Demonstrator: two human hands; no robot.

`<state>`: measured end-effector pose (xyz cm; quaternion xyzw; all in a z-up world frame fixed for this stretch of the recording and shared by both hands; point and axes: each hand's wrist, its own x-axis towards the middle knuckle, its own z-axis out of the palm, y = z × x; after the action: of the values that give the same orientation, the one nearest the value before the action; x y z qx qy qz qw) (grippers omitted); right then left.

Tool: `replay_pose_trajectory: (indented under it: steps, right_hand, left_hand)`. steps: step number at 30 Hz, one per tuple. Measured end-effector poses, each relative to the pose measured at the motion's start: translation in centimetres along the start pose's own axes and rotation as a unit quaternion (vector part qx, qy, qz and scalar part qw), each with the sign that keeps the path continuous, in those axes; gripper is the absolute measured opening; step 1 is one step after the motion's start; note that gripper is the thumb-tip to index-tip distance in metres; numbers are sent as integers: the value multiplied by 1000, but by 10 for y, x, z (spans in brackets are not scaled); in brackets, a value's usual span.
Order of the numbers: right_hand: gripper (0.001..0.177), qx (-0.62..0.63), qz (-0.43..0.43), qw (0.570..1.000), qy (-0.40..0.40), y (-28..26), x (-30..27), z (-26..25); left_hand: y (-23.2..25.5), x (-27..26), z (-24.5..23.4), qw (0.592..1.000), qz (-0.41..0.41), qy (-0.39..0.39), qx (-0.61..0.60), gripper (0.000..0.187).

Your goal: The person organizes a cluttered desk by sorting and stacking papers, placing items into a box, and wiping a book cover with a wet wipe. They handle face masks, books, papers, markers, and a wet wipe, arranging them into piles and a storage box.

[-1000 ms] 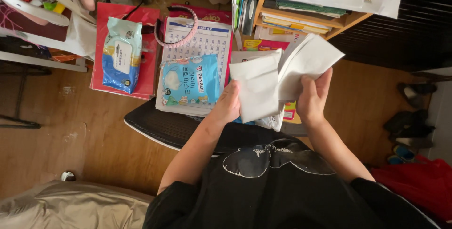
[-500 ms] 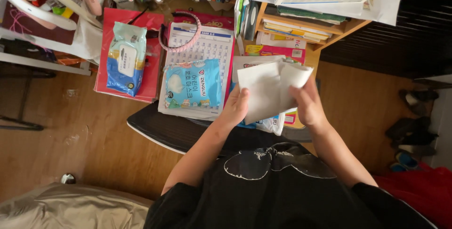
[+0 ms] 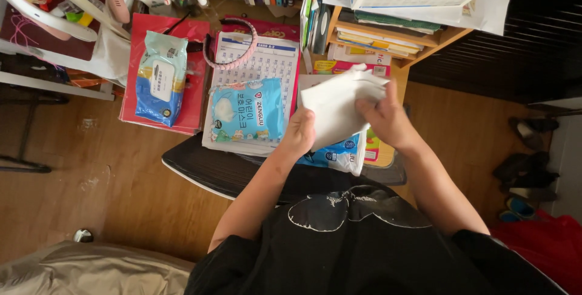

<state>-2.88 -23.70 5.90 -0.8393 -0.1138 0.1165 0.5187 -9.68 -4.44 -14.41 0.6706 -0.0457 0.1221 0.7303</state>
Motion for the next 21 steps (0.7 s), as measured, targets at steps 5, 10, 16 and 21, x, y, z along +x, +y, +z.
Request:
replay_pose_trajectory:
  steps: [5,10,16,21]
  right_hand:
    - [55,158,-67,984,-54,9,5,-1]
    - [52,168,23,983,-67,-11,-5,13]
    - [43,197,116,970,-85,18,-2,4]
    - [29,-26,86,994,-60,35,-5,12]
  left_hand:
    - [144,36,14,998,33,-28,-35,60]
    - [111,33,26,1000,-21,5,-7,69]
    - [135,41,20,990,-132,6,-44,68]
    - [124,40,30,964,-219,127,-81,78]
